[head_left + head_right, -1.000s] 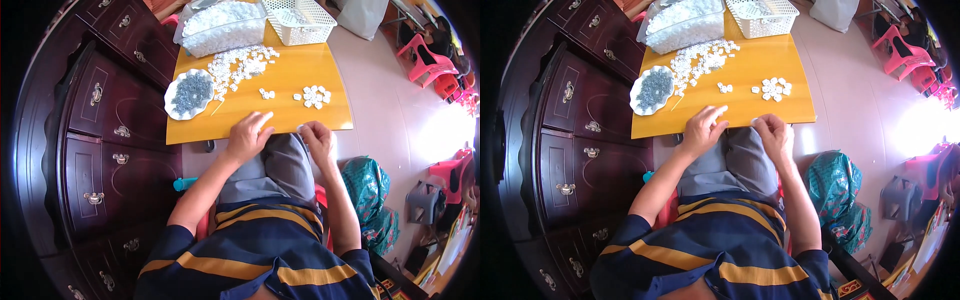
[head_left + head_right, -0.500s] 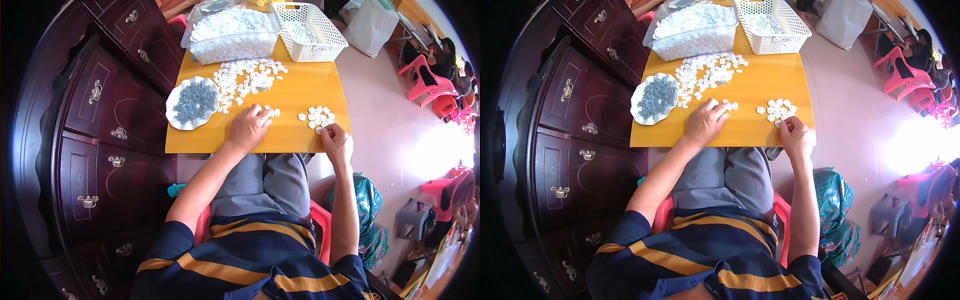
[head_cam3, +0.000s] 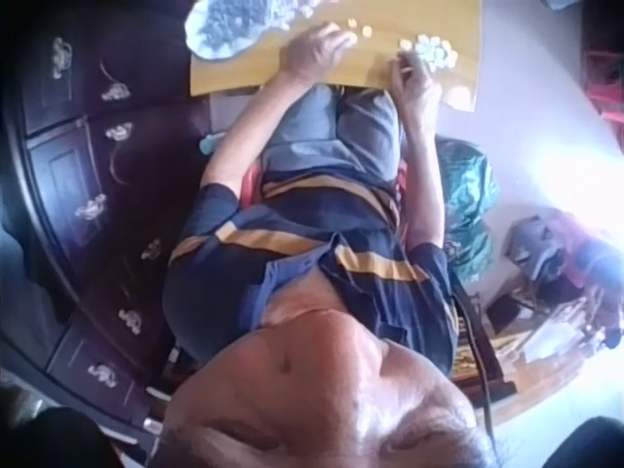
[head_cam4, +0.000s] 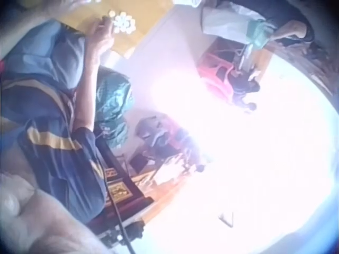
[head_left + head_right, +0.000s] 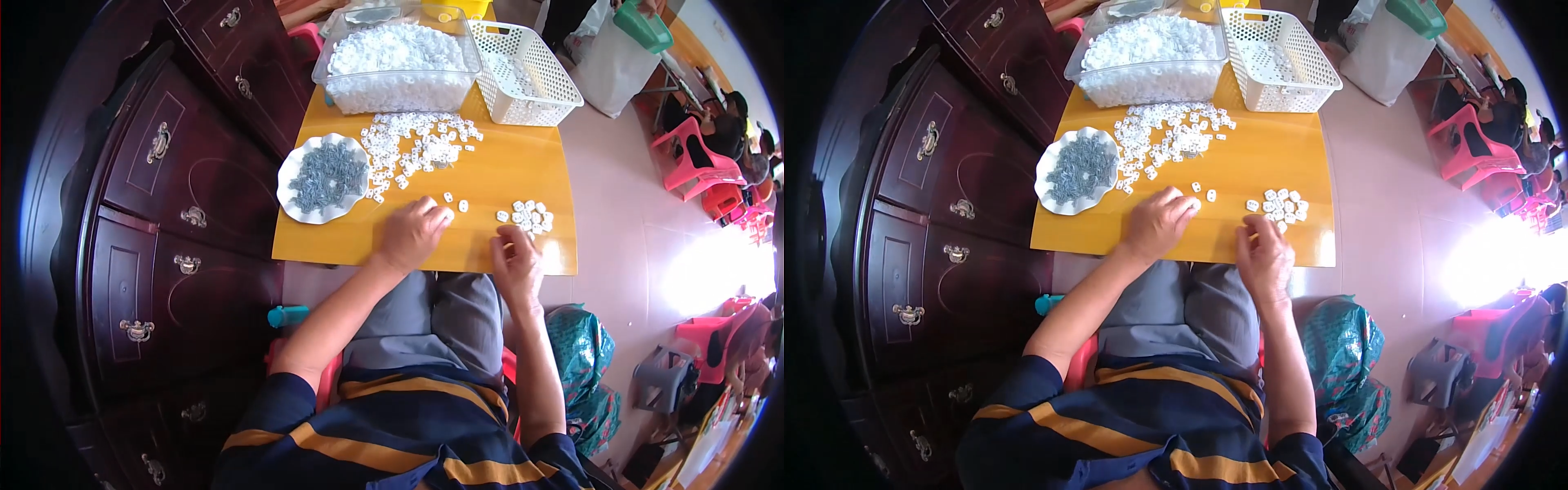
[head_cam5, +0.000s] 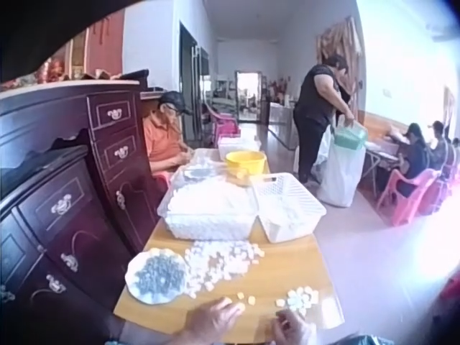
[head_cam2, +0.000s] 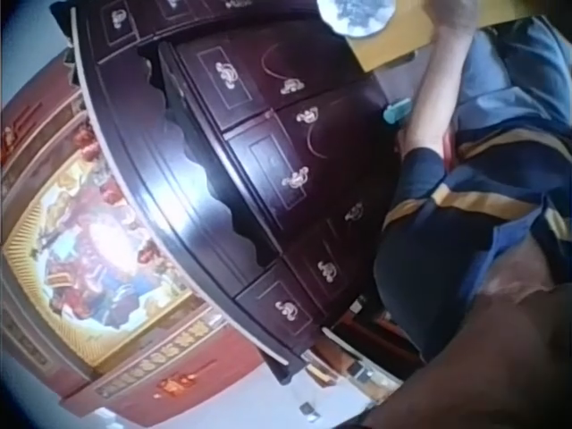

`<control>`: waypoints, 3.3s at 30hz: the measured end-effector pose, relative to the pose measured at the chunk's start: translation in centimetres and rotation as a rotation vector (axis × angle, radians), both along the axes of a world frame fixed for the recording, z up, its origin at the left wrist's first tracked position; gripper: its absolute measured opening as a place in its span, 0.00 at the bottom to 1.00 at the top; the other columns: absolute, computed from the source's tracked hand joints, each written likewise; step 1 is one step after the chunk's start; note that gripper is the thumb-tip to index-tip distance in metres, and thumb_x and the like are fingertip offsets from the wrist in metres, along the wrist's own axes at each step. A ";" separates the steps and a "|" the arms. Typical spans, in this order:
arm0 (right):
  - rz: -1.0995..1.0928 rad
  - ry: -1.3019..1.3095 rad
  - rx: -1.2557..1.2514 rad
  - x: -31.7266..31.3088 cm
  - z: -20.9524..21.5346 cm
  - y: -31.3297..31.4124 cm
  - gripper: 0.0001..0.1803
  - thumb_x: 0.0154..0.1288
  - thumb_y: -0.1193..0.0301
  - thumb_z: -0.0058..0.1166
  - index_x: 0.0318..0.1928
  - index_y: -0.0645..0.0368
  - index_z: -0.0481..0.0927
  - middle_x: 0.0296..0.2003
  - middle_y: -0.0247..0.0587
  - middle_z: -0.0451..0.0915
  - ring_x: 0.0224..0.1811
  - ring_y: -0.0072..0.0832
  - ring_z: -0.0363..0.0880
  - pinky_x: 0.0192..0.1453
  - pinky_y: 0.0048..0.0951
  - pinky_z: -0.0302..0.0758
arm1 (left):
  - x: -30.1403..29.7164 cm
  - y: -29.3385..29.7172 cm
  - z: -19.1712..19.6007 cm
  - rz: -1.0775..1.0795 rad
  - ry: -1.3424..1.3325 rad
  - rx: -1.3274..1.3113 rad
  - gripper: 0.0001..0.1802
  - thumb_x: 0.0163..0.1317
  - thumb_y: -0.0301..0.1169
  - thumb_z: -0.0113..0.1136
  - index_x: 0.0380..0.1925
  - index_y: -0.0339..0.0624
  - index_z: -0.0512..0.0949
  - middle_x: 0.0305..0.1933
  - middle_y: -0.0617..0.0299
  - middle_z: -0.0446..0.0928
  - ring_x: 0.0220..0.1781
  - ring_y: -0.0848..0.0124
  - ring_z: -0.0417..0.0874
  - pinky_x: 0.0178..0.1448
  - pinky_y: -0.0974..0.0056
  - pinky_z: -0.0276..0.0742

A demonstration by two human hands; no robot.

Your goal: Assembling small black pins into white plastic flower-shaped components on a table.

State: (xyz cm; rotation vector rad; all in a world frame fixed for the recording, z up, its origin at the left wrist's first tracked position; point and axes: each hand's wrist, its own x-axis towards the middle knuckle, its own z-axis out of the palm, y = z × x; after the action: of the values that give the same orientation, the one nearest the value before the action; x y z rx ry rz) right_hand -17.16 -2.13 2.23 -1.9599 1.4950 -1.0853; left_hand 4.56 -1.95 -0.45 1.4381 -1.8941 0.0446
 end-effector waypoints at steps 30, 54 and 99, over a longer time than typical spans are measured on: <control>0.111 0.235 -0.287 3.4 -2.3 -0.9 0.07 0.61 0.76 0.60 0.40 0.53 0.82 0.38 0.38 0.83 0.40 0.42 0.82 0.45 0.43 0.78 | 0.0 0.9 0.3 -0.109 0.628 0.217 0.08 0.69 0.29 0.61 0.34 0.34 0.82 0.28 0.53 0.83 0.30 0.63 0.85 0.37 0.60 0.78; 0.147 -0.017 -0.285 3.3 -0.3 1.8 0.10 0.61 0.82 0.62 0.43 0.59 0.83 0.34 0.44 0.84 0.35 0.42 0.85 0.40 0.36 0.80 | -1.4 1.0 1.1 -0.191 0.814 0.593 0.12 0.69 0.33 0.62 0.32 0.34 0.84 0.23 0.60 0.81 0.27 0.79 0.78 0.33 0.66 0.75; 0.119 -0.496 0.223 1.5 -3.0 7.5 0.04 0.68 0.77 0.61 0.39 0.64 0.79 0.28 0.33 0.84 0.27 0.13 0.78 0.33 0.19 0.75 | 1.8 0.3 1.6 0.046 -0.224 0.236 0.17 0.68 0.34 0.54 0.54 0.41 0.81 0.40 0.49 0.80 0.38 0.50 0.86 0.41 0.47 0.83</control>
State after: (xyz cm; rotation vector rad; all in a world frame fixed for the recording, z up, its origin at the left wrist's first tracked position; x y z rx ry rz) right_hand -15.66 5.37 -0.72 -1.4689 1.1573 -1.1854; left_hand 6.35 -1.63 1.13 1.6948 -2.1026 0.0037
